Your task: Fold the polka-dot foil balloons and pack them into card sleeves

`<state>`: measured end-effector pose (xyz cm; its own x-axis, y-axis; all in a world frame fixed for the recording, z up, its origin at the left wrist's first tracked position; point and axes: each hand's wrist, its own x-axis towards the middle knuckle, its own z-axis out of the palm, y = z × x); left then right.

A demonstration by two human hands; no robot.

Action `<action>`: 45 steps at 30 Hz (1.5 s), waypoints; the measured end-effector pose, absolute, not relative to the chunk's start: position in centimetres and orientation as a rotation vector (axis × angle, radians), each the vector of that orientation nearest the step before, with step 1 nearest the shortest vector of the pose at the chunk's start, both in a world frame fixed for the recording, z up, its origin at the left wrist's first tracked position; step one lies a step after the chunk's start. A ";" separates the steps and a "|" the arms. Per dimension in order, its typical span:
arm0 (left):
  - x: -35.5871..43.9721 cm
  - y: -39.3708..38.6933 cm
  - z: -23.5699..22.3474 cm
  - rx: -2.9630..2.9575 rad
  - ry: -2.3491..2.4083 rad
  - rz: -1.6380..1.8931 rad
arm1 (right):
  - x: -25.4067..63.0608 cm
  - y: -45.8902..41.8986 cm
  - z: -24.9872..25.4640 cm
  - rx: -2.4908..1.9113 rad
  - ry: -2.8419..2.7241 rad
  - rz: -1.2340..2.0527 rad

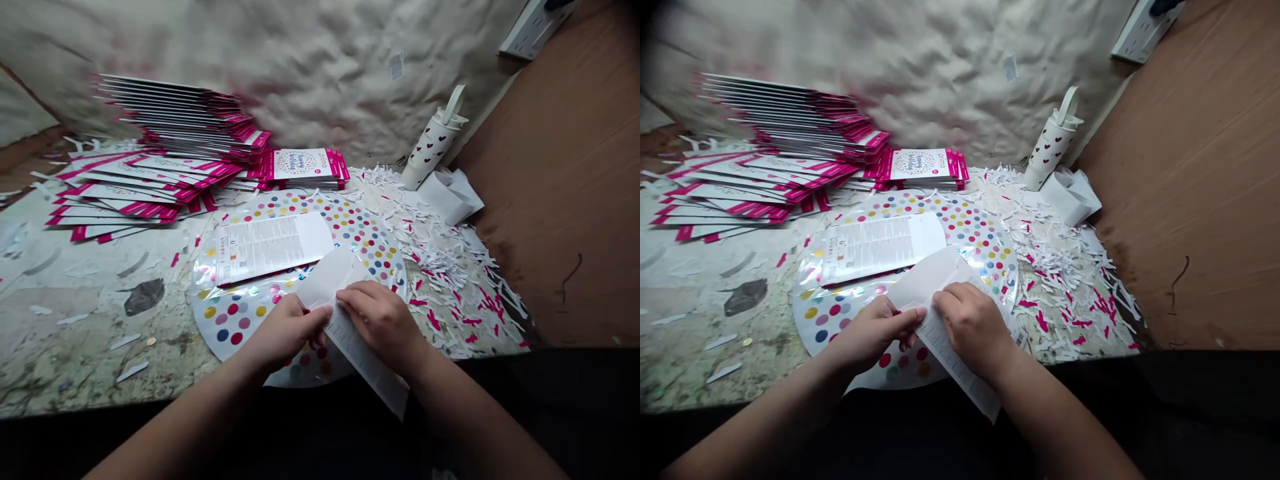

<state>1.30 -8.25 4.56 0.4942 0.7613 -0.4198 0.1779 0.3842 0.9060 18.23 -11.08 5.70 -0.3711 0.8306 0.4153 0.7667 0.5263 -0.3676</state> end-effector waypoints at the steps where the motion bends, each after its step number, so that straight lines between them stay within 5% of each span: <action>1: 1.4 -8.3 4.6 1.146 1.024 0.467 | 18.1 -11.1 5.6 -1.296 -2.230 0.121; 10: 1.8 -8.5 5.1 1.123 1.058 0.424 | 18.8 -10.9 5.9 -1.356 -2.230 0.200; 16: 2.1 -8.5 5.9 1.231 1.123 0.364 | 18.0 -10.8 5.9 -1.441 -2.427 -0.251; 22: 1.2 -8.2 5.2 1.143 1.045 0.501 | 26.5 -8.6 6.3 -2.177 -1.834 -0.390; 29: 2.9 -8.3 6.3 1.152 1.074 0.419 | 21.0 -11.6 7.1 -1.347 -2.248 0.036; 35: 3.5 -8.6 7.0 1.258 1.072 0.390 | 18.5 -11.8 6.2 -1.441 -2.436 -0.332; 41: 2.6 -8.6 6.2 1.142 1.093 0.400 | 26.9 -9.3 6.7 -2.042 -1.854 -0.591; 45: 3.0 -9.1 6.2 1.140 1.068 0.525 | 25.8 -10.9 7.6 -1.909 -2.091 -0.209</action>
<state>2.99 -9.13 6.16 0.4385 0.8005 -0.4086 0.1651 0.3751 0.9122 25.76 -10.93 7.55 -0.0710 0.9460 0.3162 0.9898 0.1059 -0.0948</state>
